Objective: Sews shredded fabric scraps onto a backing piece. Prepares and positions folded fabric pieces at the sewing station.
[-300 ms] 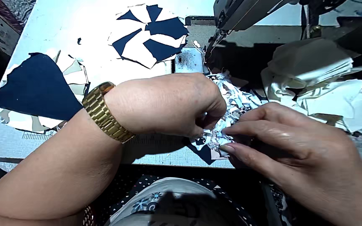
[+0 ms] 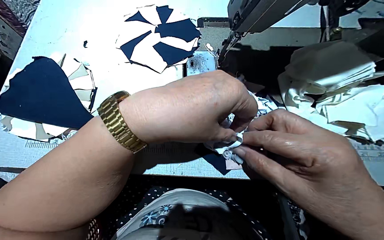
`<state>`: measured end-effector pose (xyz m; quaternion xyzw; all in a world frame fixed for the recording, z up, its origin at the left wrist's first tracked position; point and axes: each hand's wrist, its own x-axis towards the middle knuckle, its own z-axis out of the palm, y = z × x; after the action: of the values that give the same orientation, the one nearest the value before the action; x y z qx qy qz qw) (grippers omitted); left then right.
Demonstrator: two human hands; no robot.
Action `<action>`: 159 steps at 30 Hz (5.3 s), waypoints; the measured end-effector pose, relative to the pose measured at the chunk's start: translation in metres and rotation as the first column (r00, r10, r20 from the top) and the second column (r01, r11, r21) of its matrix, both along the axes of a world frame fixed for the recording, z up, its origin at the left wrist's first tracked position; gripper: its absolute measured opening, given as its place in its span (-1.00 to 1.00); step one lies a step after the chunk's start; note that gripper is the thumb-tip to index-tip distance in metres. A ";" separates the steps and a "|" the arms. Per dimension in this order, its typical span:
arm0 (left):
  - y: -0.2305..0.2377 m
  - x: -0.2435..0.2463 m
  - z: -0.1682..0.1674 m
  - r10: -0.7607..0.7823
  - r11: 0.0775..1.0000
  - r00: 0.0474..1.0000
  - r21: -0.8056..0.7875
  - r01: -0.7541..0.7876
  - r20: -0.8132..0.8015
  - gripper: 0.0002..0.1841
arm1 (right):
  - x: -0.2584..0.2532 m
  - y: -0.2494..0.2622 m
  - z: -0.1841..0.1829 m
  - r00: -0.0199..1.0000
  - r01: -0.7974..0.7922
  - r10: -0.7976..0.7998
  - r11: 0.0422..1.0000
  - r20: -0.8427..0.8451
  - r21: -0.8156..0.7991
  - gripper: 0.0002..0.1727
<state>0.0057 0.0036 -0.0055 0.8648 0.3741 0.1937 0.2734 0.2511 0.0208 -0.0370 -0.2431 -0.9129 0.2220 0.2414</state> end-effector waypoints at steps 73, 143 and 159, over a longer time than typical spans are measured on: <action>0.016 -0.039 0.000 0.432 0.889 0.899 0.203 -0.411 -0.068 -0.95 | -0.034 0.069 -0.006 0.993 0.109 -0.117 0.978 0.030 0.179 -0.74; 0.015 -0.033 -0.001 0.267 0.960 0.954 -0.052 -0.276 -0.139 -0.83 | -0.041 0.021 -0.007 0.986 0.142 -0.123 0.973 -0.115 0.180 -0.73; 0.017 -0.043 0.001 0.461 0.875 0.884 0.127 -0.467 0.079 -0.87 | -0.049 -0.001 -0.007 0.974 -0.015 -0.028 0.982 0.223 0.189 -0.24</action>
<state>-0.0370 0.0211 -0.0042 0.7624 0.5491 0.2998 0.1653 0.2020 0.0198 -0.0436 -0.2456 -0.9505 0.1044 0.1594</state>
